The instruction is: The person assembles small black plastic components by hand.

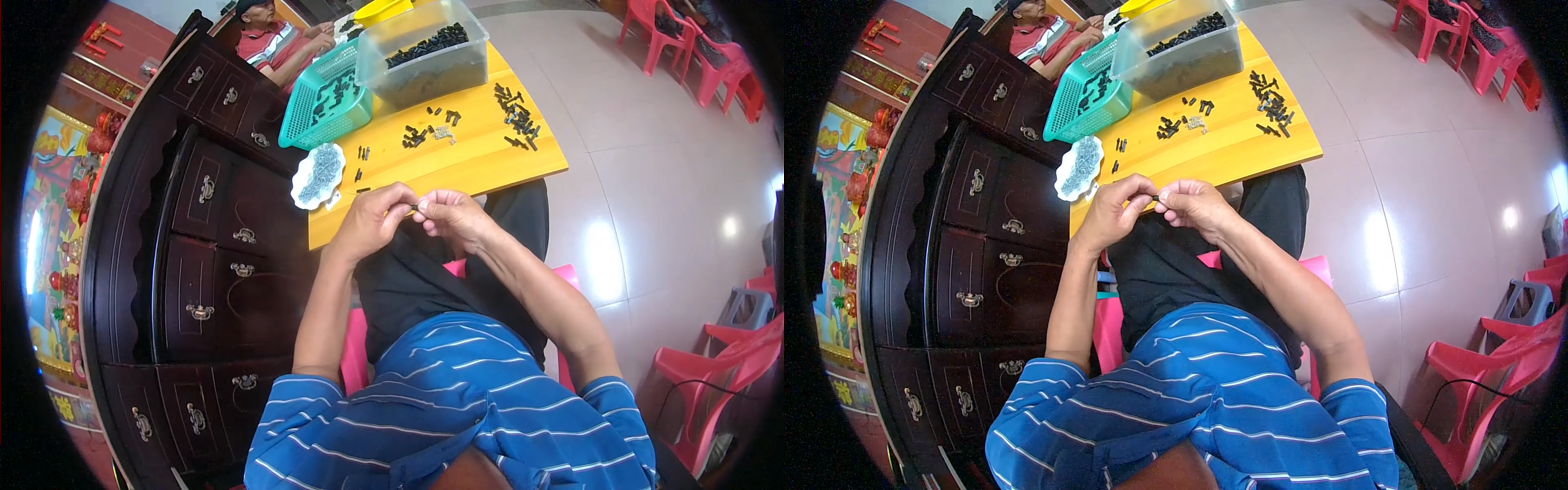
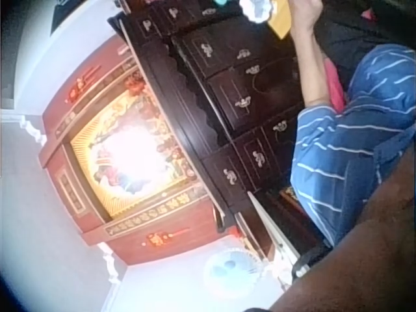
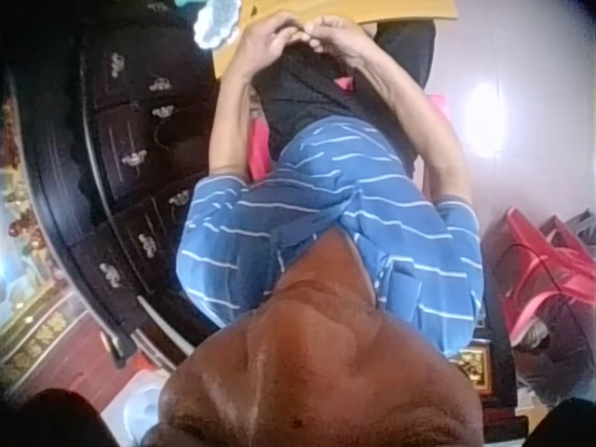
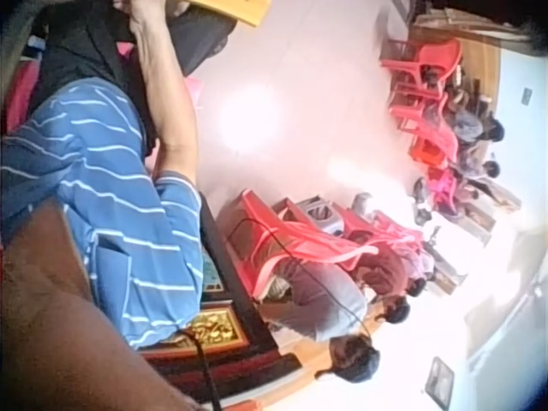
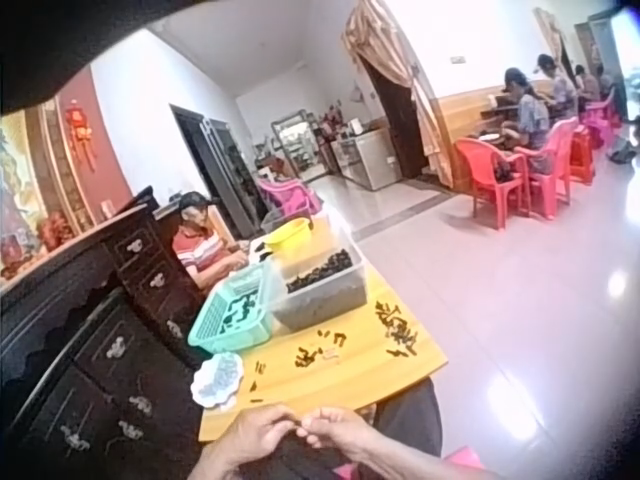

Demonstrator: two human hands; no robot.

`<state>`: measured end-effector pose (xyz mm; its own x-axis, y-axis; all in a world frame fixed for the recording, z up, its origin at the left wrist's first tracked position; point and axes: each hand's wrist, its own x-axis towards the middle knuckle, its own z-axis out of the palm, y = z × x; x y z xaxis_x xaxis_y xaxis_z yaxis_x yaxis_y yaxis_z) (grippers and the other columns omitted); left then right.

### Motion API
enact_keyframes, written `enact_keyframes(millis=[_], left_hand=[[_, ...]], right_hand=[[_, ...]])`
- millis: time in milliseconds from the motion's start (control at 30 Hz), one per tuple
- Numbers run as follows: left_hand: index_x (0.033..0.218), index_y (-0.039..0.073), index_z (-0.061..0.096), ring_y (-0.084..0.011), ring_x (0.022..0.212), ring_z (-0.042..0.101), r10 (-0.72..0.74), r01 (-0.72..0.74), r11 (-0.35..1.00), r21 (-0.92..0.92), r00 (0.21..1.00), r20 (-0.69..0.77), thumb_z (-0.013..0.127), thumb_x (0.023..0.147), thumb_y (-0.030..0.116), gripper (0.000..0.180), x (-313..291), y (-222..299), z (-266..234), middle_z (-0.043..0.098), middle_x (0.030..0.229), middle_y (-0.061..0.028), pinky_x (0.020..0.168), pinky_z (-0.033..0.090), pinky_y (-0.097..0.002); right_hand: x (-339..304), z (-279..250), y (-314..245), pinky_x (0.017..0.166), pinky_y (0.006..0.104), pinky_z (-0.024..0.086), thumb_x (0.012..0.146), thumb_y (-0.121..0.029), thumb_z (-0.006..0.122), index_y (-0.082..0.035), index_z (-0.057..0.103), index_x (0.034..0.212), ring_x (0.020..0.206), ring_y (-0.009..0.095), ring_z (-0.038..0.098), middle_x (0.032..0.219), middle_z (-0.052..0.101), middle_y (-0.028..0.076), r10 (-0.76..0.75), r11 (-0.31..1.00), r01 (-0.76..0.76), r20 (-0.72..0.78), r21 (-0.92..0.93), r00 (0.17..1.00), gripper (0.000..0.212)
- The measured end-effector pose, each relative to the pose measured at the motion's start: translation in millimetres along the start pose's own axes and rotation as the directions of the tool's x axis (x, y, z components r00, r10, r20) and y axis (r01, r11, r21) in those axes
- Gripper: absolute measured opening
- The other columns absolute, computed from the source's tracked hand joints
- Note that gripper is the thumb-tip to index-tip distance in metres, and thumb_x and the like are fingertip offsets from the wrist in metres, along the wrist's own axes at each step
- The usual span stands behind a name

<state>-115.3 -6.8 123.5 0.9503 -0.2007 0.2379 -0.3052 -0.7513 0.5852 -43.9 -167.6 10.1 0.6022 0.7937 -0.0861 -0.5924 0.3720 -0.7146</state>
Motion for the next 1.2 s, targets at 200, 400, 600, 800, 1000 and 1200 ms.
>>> enact_keyframes(millis=[200,400,600,800,1000,1200], left_hand=[[0.107,0.004,0.062,-0.0294,0.082,0.067,0.150,-0.166,0.972,0.168,0.983,0.101,0.063,0.086,-0.001,0.022,4.0,5.7,-9.0,0.066,0.087,-0.0134,0.074,0.053,-0.0353],[0.125,0.004,0.059,-0.0267,0.081,0.067,0.051,-0.050,0.999,0.009,0.994,-0.094,0.072,0.080,0.004,0.047,1.3,2.4,-0.6,0.067,0.094,-0.0116,0.074,0.053,-0.0324],[0.123,0.004,0.059,-0.0347,0.096,0.066,0.062,0.037,0.903,0.429,0.974,-0.216,0.080,0.072,0.022,0.059,0.3,12.8,23.2,0.066,0.106,-0.0164,0.082,0.053,-0.0437],[0.103,0.004,0.066,-0.0316,0.088,0.067,0.204,-0.047,0.861,0.506,0.944,-0.260,0.076,0.072,0.017,0.035,5.6,-4.4,35.9,0.068,0.097,-0.0121,0.075,0.055,-0.0407],[0.096,0.004,0.066,-0.0292,0.080,0.068,0.270,-0.120,0.858,0.500,0.933,-0.239,0.073,0.073,0.014,0.026,7.6,-6.4,36.8,0.068,0.090,-0.0103,0.068,0.055,-0.0391],[0.093,0.003,0.066,-0.0285,0.074,0.067,0.321,-0.178,0.860,0.479,0.918,-0.235,0.074,0.072,0.014,0.025,6.4,-9.0,36.2,0.067,0.084,-0.0104,0.064,0.054,-0.0384]], right_hand=[[-1.3,2.0,-1.7,0.071,0.0224,0.055,0.096,-0.020,0.066,-0.010,0.066,0.103,0.074,0.006,0.065,0.091,0.072,0.001,0.090,0.990,-0.093,0.035,0.107,0.995,0.013],[1.4,-1.4,-1.6,0.075,0.0243,0.055,0.095,-0.022,0.066,-0.011,0.066,0.106,0.079,0.008,0.066,0.096,0.072,0.002,0.043,0.981,-0.048,0.033,0.189,0.999,0.016],[2.2,-0.2,-0.6,0.088,0.0299,0.050,0.095,-0.026,0.067,-0.015,0.066,0.107,0.096,0.011,0.064,0.104,0.071,-0.001,0.066,0.956,-0.078,0.053,0.282,0.996,0.017],[4.4,-4.6,0.6,0.090,0.0309,0.048,0.094,-0.028,0.067,-0.017,0.068,0.105,0.097,0.010,0.062,0.105,0.070,-0.002,0.068,0.953,-0.080,0.051,0.292,0.996,0.016],[4.8,-7.5,2.2,0.088,0.0297,0.048,0.094,-0.031,0.067,-0.017,0.069,0.104,0.094,0.010,0.062,0.102,0.070,-0.003,0.072,0.967,-0.077,0.029,0.244,0.997,0.018],[-0.1,1.6,-3.2,0.086,0.0287,0.047,0.093,-0.032,0.067,-0.018,0.068,0.103,0.091,0.010,0.061,0.098,0.069,-0.003,0.097,0.956,-0.090,-0.013,0.278,0.995,0.018]])
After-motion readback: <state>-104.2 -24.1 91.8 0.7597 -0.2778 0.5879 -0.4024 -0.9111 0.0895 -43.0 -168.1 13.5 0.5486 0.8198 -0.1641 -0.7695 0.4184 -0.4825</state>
